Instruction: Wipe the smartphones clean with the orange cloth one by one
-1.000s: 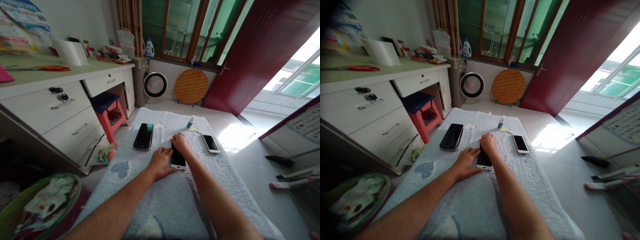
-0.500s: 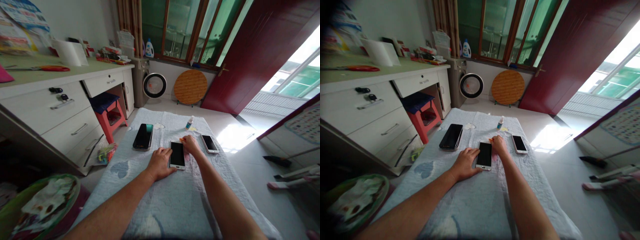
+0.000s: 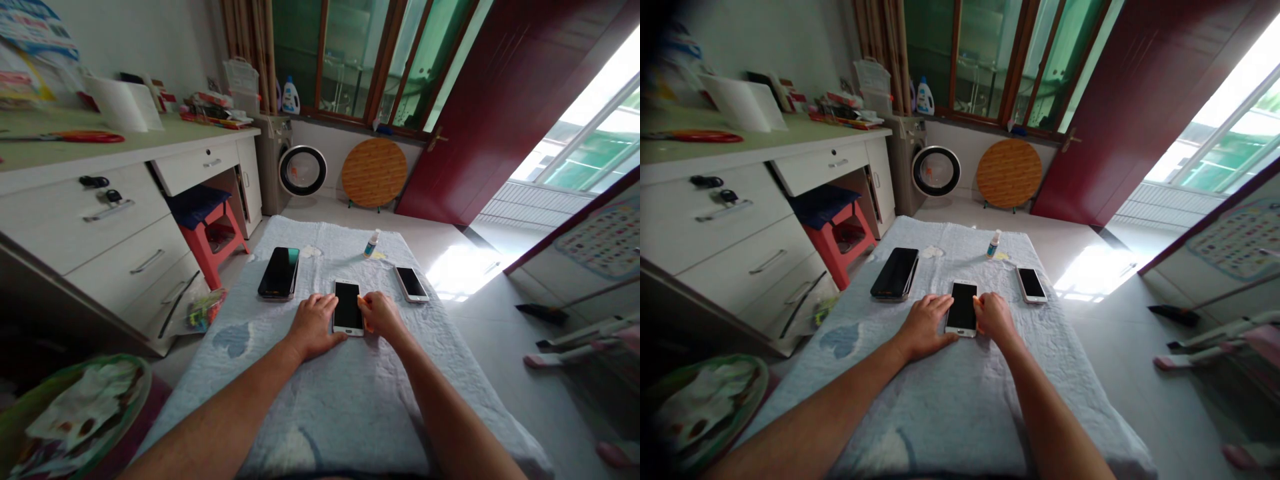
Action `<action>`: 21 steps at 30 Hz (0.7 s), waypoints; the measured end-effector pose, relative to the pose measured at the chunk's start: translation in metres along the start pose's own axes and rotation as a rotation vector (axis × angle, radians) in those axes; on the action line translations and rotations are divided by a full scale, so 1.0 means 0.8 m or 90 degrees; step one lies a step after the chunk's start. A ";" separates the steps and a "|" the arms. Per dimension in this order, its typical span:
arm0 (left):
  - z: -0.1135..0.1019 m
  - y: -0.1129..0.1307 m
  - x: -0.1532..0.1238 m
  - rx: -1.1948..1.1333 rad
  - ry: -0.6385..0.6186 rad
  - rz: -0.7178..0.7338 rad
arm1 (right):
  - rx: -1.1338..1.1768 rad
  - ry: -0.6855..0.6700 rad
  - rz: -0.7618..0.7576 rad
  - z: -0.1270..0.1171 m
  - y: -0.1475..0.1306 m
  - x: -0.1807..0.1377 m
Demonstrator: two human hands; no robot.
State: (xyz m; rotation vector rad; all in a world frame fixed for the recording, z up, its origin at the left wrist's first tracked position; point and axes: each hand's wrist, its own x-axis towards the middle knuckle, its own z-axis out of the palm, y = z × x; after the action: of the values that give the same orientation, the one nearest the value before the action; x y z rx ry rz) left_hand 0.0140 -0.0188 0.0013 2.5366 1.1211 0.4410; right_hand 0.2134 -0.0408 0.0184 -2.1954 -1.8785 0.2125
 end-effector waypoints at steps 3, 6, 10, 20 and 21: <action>0.000 0.000 0.000 -0.001 0.000 -0.002 | 0.004 -0.005 0.012 -0.001 -0.004 -0.023; 0.001 0.001 -0.001 0.003 0.008 -0.003 | 0.019 -0.007 0.015 -0.001 -0.009 -0.045; 0.002 0.001 -0.001 0.008 0.012 -0.001 | 0.026 -0.008 0.026 -0.003 -0.014 -0.071; -0.002 0.003 0.000 0.008 -0.004 -0.008 | 0.067 -0.023 -0.072 -0.028 -0.024 -0.075; -0.003 0.003 0.000 0.007 -0.008 -0.009 | 0.077 -0.020 -0.077 -0.026 -0.025 -0.071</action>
State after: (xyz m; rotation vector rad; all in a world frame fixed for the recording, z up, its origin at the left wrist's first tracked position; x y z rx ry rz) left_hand 0.0147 -0.0203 0.0044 2.5365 1.1394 0.4165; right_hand 0.1904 -0.0957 0.0411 -2.0030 -1.9537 0.3317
